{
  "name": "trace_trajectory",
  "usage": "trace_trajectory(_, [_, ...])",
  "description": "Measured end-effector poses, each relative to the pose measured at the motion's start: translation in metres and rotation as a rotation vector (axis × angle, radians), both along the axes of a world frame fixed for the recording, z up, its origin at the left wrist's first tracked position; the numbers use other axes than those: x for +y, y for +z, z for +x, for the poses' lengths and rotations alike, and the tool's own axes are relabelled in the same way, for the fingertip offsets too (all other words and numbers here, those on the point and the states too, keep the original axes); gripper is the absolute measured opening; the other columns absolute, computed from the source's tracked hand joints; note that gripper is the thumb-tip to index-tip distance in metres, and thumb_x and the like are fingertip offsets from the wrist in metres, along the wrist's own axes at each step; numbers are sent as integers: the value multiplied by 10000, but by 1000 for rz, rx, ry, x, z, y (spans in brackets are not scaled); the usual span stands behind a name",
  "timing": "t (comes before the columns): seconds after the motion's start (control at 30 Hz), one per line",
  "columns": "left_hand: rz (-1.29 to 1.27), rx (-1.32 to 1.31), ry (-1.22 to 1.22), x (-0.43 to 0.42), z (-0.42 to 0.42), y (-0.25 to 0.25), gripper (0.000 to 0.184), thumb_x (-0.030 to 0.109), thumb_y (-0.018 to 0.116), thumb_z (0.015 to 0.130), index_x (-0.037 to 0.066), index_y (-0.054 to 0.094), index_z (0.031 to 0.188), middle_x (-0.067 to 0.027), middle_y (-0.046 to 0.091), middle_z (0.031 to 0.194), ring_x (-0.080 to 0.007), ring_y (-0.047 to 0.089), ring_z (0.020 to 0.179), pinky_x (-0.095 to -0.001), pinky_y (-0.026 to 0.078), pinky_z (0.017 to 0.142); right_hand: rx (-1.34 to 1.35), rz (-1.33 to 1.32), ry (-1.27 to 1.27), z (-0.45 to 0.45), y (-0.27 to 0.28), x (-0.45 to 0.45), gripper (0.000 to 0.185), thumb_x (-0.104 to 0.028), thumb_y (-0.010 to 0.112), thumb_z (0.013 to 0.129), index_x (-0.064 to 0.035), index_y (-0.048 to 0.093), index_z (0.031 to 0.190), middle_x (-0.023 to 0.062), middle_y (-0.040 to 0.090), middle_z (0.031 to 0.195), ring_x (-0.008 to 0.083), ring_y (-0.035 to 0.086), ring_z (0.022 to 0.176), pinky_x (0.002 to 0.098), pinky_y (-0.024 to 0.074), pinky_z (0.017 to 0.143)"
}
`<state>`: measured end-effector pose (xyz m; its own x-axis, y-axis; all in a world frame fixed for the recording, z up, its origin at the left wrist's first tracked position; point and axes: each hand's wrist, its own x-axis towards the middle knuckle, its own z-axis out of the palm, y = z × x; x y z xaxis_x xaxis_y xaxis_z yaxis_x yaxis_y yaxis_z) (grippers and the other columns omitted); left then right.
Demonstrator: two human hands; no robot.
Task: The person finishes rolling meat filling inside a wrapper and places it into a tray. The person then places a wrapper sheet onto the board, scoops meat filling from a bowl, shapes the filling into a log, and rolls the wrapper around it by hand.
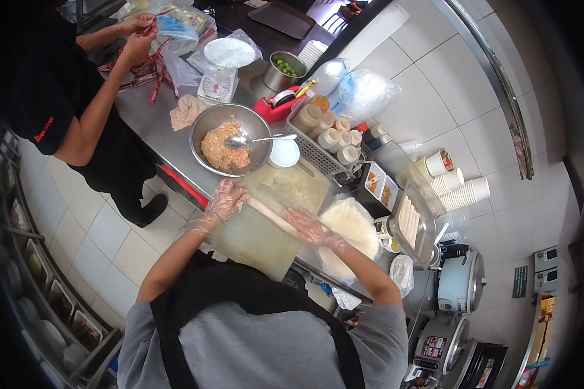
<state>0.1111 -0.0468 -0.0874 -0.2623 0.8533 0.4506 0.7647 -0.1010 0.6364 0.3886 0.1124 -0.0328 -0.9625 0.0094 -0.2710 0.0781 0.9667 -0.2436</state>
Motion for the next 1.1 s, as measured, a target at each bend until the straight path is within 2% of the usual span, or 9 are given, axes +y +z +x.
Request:
trace_trajectory(0.1, [-16,-7,-2,0,0,1,222,203,660,761,114,626,962,-137,492,1126,-347,443,1070,-453,376,922,11,-96,10,19,3,9,515,-333,356,946,-133,272,1413,70,242,1477,249,213,1366,470,164,1108])
trace_trajectory(0.23, [-20,-13,11,0,-2,-2,242,227,657,768,121,619,982,-151,481,1146,-364,431,1072,-462,370,920,144,-115,-56,-57,-5,3,504,-282,392,937,-185,273,1418,53,226,1486,236,192,1373,479,161,1110])
trace_trajectory(0.4, [-50,-40,-22,-2,-2,5,189,183,640,793,100,620,961,-151,473,1186,-349,411,1123,-457,353,949,254,-28,-19,-113,-22,-15,543,-328,373,941,-142,227,1430,104,195,1491,231,161,1383,476,145,1111])
trace_trajectory(0.6, [-20,41,-5,4,-1,-2,209,197,633,796,91,614,975,-187,483,1146,-385,456,1036,-485,385,896,91,-32,-249,-20,-6,-21,589,-336,440,918,-128,232,1429,137,226,1475,265,160,1383,454,126,1116])
trace_trajectory(0.8, [-107,129,10,13,0,-11,221,209,599,812,9,582,903,-238,490,1116,-403,473,1022,-500,401,859,557,-100,-705,7,-15,-57,338,-278,655,797,-124,612,1095,98,608,1082,291,524,1041,410,350,937])
trace_trajectory(0.87, [-154,-141,21,19,4,-14,223,206,584,817,5,574,914,-233,502,1103,-397,480,1024,-488,405,855,673,-138,-786,1,-22,-66,244,-233,703,744,-119,644,952,63,615,932,263,529,889,389,370,842])
trace_trajectory(0.93, [-227,-113,28,22,7,2,224,190,579,808,9,569,941,-228,513,1091,-385,486,1029,-477,407,855,736,-156,-862,-2,-28,-70,177,-209,722,718,-118,664,858,49,613,842,252,530,809,377,382,787])
trace_trajectory(1.0, [-308,204,31,21,10,19,243,163,583,787,22,569,983,-221,522,1080,-367,492,1037,-468,408,859,734,-156,-930,-2,-33,-67,135,-208,714,719,-120,671,812,55,601,812,256,526,802,374,387,770])
trace_trajectory(1.1, [-72,455,-118,21,13,5,357,121,582,754,52,543,1102,-183,523,1146,-332,484,1104,-451,391,930,806,-96,-1003,-7,-38,-65,106,-197,712,708,-116,671,763,67,591,809,270,531,811,382,393,769])
